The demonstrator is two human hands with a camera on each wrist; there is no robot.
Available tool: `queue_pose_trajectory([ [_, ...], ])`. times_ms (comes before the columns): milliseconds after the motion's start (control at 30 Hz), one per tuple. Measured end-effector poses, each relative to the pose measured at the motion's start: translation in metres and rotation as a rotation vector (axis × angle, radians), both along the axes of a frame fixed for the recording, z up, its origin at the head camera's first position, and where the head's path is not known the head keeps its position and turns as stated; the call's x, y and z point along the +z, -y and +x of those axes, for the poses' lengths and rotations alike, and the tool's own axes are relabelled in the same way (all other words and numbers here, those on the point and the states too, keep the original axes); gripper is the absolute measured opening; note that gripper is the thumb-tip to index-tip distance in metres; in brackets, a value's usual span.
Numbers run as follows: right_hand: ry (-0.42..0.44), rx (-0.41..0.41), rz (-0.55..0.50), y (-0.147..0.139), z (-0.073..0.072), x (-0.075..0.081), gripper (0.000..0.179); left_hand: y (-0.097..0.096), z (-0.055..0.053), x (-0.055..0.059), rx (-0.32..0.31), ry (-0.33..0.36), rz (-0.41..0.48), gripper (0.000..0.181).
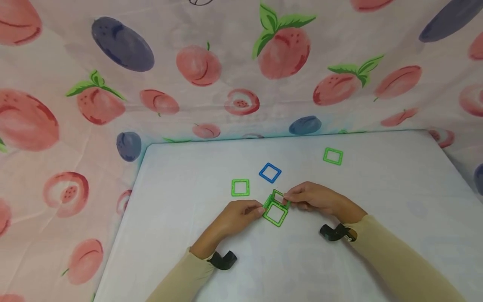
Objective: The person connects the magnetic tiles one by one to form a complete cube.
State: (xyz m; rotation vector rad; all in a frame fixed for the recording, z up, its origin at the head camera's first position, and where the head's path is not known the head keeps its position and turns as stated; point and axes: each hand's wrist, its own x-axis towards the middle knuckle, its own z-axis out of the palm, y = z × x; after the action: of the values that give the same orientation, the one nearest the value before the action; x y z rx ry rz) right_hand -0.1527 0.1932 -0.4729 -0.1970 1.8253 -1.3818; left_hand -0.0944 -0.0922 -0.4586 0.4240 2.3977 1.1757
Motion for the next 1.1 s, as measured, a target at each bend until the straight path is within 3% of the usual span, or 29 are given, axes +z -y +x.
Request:
queue_pose_trajectory([
  [567, -0.039, 0.016, -0.012, 0.0050, 0.0045, -0.0031, 0.032, 0.0025, 0.0001, 0.0011, -0.019, 0.000, 0.008, 0.027],
  [900, -0.011, -0.007, 0.005, 0.0019, 0.0061, -0.0014, 0.036, 0.0014, 0.0001, -0.0008, -0.013, 0.008, 0.007, 0.026],
  [1100, -0.007, -0.012, -0.040, 0.0009, 0.0062, -0.0028, 0.036, 0.0025, -0.0003, 0.0004, -0.035, 0.001, 0.020, 0.026],
])
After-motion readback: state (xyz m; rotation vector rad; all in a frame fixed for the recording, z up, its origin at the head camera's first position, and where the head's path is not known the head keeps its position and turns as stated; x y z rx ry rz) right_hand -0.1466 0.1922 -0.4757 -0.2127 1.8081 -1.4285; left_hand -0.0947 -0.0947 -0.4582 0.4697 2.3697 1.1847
